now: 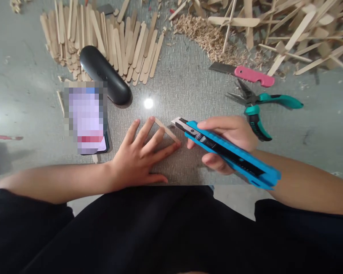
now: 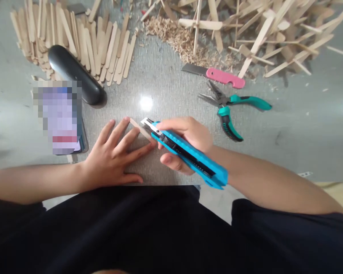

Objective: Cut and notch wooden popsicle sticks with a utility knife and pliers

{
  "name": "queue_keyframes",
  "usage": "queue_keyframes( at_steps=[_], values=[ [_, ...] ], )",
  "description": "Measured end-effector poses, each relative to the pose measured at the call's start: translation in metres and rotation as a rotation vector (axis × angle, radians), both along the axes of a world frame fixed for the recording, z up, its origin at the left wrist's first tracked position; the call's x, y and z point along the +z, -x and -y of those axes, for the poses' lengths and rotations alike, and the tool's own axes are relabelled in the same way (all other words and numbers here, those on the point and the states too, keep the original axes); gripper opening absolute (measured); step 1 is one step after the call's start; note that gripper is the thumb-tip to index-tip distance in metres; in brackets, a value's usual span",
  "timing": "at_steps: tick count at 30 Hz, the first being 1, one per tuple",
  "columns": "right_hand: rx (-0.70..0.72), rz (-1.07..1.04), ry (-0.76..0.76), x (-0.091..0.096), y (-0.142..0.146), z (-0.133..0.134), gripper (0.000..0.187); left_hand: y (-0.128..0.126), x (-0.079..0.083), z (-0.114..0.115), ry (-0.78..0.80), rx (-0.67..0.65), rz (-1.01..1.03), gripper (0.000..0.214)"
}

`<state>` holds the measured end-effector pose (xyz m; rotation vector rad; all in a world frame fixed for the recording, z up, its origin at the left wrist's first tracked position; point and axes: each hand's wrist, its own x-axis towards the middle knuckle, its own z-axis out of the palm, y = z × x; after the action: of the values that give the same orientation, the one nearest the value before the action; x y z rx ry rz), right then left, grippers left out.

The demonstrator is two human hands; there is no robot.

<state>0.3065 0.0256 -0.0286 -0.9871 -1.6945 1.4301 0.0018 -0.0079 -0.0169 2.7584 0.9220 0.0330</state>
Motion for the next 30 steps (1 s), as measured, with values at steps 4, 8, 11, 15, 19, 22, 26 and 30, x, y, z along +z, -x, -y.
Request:
queue_keyframes(
  at_steps=[4,8,11,15,19,22,26,30],
  values=[
    [-0.149,-0.098,-0.363,-0.007,0.001,0.000,0.050,0.001,-0.002,0.003,-0.094,0.006,0.051,0.115],
    [-0.082,0.115,-0.444,0.002,0.000,-0.006,0.047,0.001,-0.002,0.002,-0.110,-0.003,0.073,0.118],
    [0.002,0.226,-0.526,0.010,0.000,-0.011,0.046,0.001,0.000,0.000,-0.095,-0.006,0.072,0.116],
    [0.023,0.304,-0.611,0.012,0.002,-0.015,0.028,0.004,0.002,-0.003,-0.072,-0.016,0.067,0.107],
    [0.055,0.334,-0.608,0.012,0.003,-0.016,0.025,0.006,0.001,-0.004,-0.068,-0.024,0.079,0.097],
    [0.071,0.362,-0.620,0.012,0.004,-0.014,0.023,0.006,-0.002,-0.003,-0.085,-0.024,0.089,0.096],
    [0.041,0.352,-0.665,0.012,0.006,-0.012,0.016,0.005,-0.005,-0.002,-0.103,-0.029,0.111,0.105],
    [0.045,0.380,-0.712,0.012,0.007,-0.012,0.015,0.006,-0.006,-0.003,-0.072,-0.034,0.117,0.113]
  ],
)
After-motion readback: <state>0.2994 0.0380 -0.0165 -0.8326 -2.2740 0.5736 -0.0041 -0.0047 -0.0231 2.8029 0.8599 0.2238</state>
